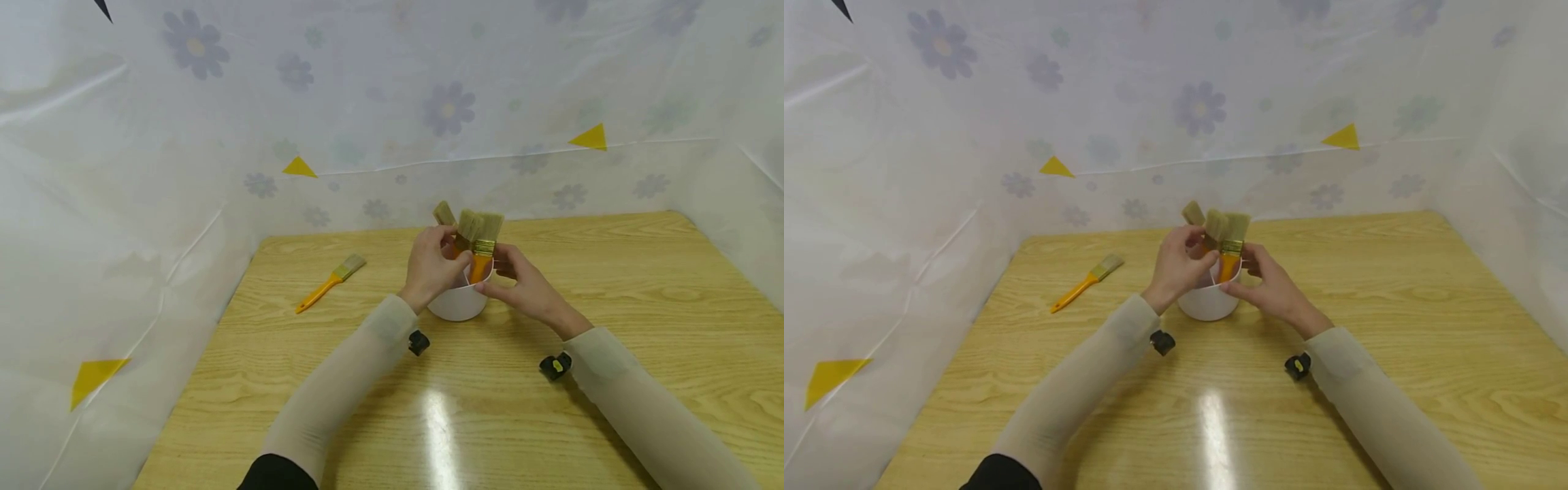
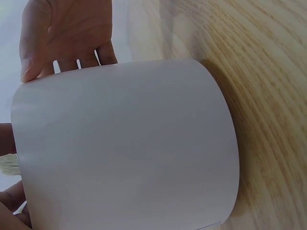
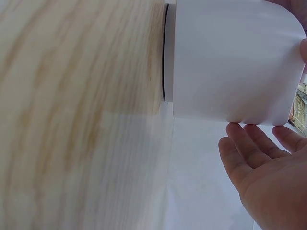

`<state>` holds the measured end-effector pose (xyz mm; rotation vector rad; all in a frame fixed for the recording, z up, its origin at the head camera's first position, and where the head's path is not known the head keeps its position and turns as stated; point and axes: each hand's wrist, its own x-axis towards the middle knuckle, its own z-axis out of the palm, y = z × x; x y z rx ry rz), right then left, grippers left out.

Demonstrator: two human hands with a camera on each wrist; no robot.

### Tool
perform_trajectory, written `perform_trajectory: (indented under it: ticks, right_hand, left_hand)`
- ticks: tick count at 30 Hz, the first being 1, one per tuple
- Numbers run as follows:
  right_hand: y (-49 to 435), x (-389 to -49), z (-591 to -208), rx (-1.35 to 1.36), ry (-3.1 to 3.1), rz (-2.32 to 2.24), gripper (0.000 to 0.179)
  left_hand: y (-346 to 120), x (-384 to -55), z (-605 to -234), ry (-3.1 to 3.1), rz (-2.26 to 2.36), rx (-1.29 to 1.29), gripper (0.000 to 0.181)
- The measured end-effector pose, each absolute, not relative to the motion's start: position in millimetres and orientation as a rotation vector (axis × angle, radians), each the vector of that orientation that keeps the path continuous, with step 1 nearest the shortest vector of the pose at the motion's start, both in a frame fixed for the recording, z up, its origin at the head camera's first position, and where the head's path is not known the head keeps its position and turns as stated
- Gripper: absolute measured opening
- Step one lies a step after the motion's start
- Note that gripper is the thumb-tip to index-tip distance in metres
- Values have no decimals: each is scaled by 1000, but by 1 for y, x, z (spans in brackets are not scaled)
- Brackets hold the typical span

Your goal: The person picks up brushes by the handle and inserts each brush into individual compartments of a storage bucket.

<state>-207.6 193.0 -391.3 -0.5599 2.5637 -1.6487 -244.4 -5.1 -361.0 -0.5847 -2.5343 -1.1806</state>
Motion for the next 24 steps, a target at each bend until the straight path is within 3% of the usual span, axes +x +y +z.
perform_trajectory:
  ticks: [8,24]
  right_hand:
    - [187,-195,-369,-544,2554,-1639,75]
    - [196,-213,-399,-572,2553,-1664,78]
  left_hand:
    - [-6,-246,-362,-2518,-1187,-598,45]
    - [-12,-244,-363,-2490,-1200,-612,41]
